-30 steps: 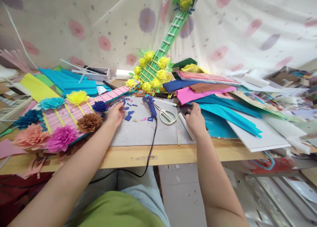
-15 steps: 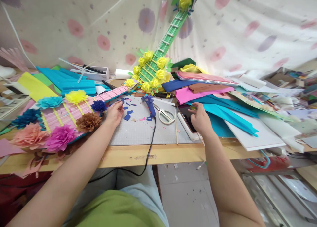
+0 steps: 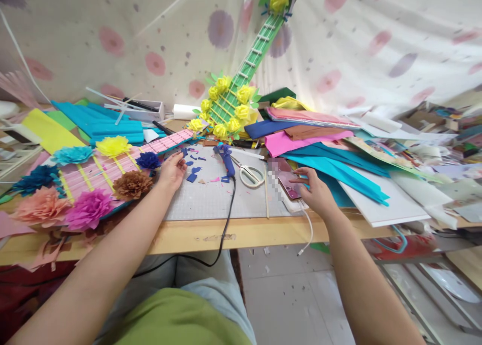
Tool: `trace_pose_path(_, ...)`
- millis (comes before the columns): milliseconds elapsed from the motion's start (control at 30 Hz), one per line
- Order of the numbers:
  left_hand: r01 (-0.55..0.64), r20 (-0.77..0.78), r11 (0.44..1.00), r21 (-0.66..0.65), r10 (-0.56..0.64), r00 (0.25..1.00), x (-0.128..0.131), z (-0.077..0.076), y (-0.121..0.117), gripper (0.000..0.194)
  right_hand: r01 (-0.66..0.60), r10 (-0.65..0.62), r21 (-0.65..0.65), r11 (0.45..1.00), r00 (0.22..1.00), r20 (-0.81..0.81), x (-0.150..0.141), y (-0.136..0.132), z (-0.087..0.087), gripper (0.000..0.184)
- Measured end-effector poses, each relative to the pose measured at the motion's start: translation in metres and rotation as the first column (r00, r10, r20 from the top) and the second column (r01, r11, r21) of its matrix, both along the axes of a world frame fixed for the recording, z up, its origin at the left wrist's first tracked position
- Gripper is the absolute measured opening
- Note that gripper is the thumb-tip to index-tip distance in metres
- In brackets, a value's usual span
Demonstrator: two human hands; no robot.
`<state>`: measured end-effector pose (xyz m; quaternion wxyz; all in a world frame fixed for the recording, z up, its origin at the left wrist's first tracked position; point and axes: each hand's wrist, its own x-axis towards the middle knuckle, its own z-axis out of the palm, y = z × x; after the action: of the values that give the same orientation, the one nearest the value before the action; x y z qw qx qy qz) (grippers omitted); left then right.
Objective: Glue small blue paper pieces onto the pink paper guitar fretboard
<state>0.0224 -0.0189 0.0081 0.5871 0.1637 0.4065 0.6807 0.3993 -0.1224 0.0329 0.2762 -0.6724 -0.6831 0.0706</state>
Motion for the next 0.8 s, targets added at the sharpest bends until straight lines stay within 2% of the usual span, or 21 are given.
trace_pose_path(133, -0.008, 0.029, 1.000, 0.004, 0.008, 1.000, -0.001, 0.000, 0.001, 0.015, -0.065, 0.065, 0.001, 0.998, 0.997, 0.040, -0.012, 0.022, -0.004, 0.051)
trace_pose_path(300, -0.009, 0.029, 1.000, -0.002, 0.009, 1.000, -0.002, -0.002, 0.002, 0.018, -0.125, 0.127, 0.048, 0.991, 0.991, -0.040, -0.024, 0.045, -0.004, 0.054)
trace_pose_path(533, -0.018, 0.058, 1.000, 0.006, 0.018, 0.998, -0.002, -0.003, 0.003, 0.015, -0.070, 0.071, 0.072, 0.995, 0.997, -0.016, -0.019, 0.024, 0.006, 0.050)
trace_pose_path(800, -0.022, 0.071, 1.000, -0.009, 0.023, 0.997, -0.002, -0.002, 0.004, 0.011, -0.104, 0.102, 0.063, 0.993, 0.994, 0.032, -0.008, 0.016, 0.003, 0.048)
